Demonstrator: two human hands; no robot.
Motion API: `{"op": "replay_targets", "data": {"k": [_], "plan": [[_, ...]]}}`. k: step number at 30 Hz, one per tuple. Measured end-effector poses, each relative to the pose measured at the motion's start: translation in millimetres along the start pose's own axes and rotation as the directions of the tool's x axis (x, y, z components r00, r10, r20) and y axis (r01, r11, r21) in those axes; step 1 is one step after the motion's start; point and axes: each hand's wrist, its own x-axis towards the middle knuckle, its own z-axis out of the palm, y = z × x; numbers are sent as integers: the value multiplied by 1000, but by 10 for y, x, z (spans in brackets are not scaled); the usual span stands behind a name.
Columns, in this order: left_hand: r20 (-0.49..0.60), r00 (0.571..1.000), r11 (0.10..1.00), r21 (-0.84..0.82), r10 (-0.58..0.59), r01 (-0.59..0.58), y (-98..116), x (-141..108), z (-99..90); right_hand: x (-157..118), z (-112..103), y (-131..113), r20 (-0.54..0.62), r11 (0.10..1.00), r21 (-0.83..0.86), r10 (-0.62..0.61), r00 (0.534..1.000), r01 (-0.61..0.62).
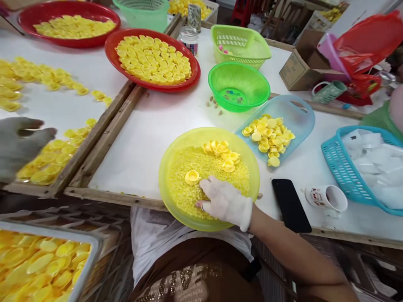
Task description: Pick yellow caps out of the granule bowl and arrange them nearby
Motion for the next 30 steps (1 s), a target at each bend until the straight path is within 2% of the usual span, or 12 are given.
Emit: {"op": "replay_targets", "data": {"k": [2, 4, 6, 8, 10, 13, 16, 19, 22, 25, 27, 30], "plan": [[-49, 997, 994, 92, -55, 59, 649, -150, 260, 56, 4, 17, -9, 992, 109, -68, 998, 68], [41, 992, 993, -12, 121, -120, 1296, -363, 544, 77, -28, 78, -23, 974, 202, -103, 994, 106], [159, 925, 933, -173, 344, -317, 1825, -582, 797, 77, -94, 137, -67, 954, 270, -117, 991, 131], [228, 845, 874, -159, 484, -458, 2188, -750, 987, 88, -173, 152, -154, 939, 304, -120, 981, 163], [295, 808, 855, -68, 510, -515, 2396, -842, 1109, 130, -236, 116, -256, 933, 298, -125, 958, 202], [352, 815, 870, 5, 460, -493, 2506, -872, 1196, 217, -275, 45, -393, 936, 227, -164, 905, 269], [374, 813, 877, -4, 446, -480, 2500, -876, 1222, 228, -268, 70, -435, 946, 170, -178, 883, 275], [349, 818, 877, -21, 457, -480, 2483, -897, 1235, 124, -232, 178, -362, 975, 125, -127, 924, 183], [339, 821, 876, -23, 459, -481, 2500, -899, 1255, 5, -163, 217, -155, 998, 15, -57, 986, 60], [343, 811, 868, -28, 475, -496, 2517, -881, 1284, -30, -95, 151, 23, 998, -67, 2, 1000, 0], [330, 802, 860, -69, 498, -505, 2503, -884, 1300, -9, -82, 129, 52, 996, -90, -3, 999, 8], [234, 820, 851, -209, 522, -482, 2436, -931, 1289, 8, -102, 245, -60, 988, -149, 27, 998, -35]]}}
